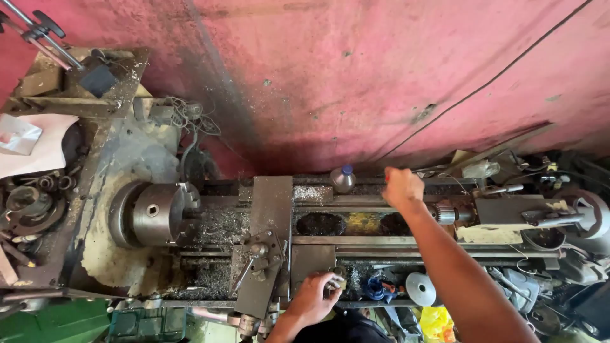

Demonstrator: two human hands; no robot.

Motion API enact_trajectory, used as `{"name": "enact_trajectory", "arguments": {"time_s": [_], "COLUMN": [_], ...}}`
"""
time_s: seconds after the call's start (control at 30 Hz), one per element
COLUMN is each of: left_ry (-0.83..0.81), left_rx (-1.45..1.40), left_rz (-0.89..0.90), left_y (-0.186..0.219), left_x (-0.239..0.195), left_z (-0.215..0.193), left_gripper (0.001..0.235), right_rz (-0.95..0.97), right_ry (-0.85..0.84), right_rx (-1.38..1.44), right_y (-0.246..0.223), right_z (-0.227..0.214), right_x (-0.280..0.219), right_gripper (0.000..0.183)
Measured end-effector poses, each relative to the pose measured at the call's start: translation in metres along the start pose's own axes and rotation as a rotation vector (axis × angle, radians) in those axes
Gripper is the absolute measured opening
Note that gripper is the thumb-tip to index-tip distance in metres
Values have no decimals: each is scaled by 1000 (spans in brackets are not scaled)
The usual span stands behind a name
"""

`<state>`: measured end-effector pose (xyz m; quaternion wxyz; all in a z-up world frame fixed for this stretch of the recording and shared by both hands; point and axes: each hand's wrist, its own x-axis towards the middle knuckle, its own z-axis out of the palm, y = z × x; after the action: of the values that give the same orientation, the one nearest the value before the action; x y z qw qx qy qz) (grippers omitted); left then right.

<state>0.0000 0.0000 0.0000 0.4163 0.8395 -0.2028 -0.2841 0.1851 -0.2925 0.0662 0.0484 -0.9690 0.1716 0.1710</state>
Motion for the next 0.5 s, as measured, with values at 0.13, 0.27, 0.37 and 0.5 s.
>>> {"name": "enact_trajectory", "arguments": {"time_s": [0.13, 0.27, 0.37, 0.5], "left_ry": [-36, -58, -57, -57], "left_rx": [-57, -41, -46, -56], "left_rz": [-49, -72, -75, -39], "left_y": [11, 18, 16, 14], "left_x": [-3, -1, -5, -4], "left_z": [-2, -11, -5, -4], "left_gripper": [26, 32, 31, 26], "right_rz": [82, 70, 27, 130], "right_ry": [88, 119, 108, 84], "right_rx": [-115, 11, 198, 807], "right_y": [12, 26, 26, 12], "right_z": [7, 48, 62, 5], "right_x": [12, 34, 37, 12], "right_gripper": [40, 21, 11, 48]}}
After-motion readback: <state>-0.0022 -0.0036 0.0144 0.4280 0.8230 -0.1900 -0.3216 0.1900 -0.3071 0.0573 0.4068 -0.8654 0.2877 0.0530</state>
